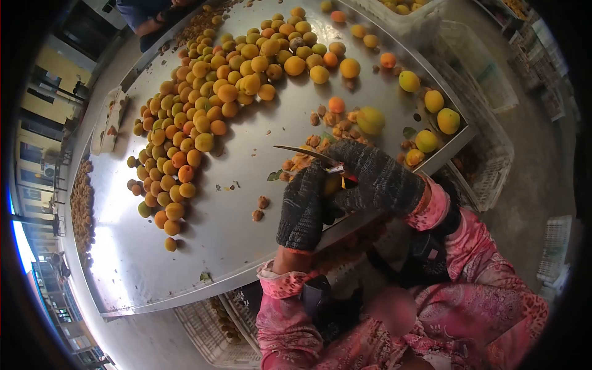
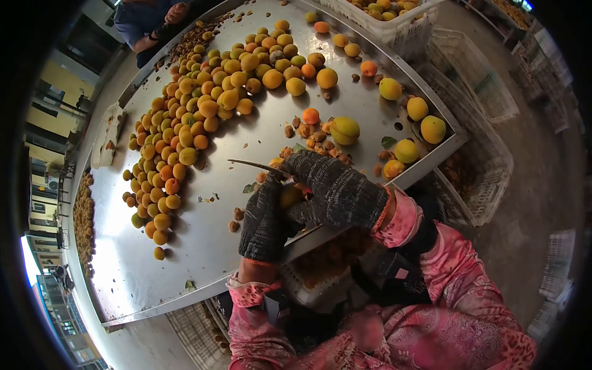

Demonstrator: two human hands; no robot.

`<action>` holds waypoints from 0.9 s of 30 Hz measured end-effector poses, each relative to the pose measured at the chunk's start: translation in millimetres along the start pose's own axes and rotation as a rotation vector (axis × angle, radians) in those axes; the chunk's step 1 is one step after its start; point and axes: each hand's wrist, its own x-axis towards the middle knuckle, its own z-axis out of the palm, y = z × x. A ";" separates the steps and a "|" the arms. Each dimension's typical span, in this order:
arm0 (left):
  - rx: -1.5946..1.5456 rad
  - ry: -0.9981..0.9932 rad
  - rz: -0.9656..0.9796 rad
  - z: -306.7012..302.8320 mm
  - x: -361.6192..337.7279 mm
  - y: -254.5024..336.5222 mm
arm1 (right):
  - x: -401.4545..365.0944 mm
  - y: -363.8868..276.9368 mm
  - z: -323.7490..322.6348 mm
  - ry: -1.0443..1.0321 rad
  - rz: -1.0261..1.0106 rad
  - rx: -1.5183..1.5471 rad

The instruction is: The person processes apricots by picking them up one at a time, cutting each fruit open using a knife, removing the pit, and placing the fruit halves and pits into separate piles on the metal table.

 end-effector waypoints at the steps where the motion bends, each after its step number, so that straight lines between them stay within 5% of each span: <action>1: -0.167 -0.085 -0.160 -2.2 1.0 6.1 | -0.1 0.8 -1.3 -0.010 0.020 0.014; 4: -0.032 -0.087 0.049 3.2 -4.0 -9.9 | -0.7 -3.1 -3.4 -0.012 0.077 -0.046; 8: -0.034 0.118 0.067 14.9 -1.6 12.2 | -1.4 3.8 7.8 0.107 0.083 -0.204; 13: -0.188 0.141 0.019 22.2 -6.3 6.2 | 4.1 1.9 13.5 0.084 0.099 -0.243; 17: -0.984 0.095 -0.487 32.9 -2.9 -7.1 | 1.8 -2.3 16.8 0.094 0.107 -0.288; 20: -1.256 0.096 -0.610 37.4 -6.0 -4.2 | -1.5 2.7 18.1 0.187 -0.026 -0.268; 23: -1.585 0.138 -0.691 24.8 8.7 8.3 | 0.8 6.1 14.6 0.194 0.036 -0.230; 25: -1.811 -0.210 -0.617 16.6 8.9 -7.1 | 2.7 2.3 5.3 0.157 0.063 -0.126; 27: -1.797 -0.234 -0.556 18.7 9.7 -2.6 | 1.2 -4.0 -1.9 0.139 0.169 -0.084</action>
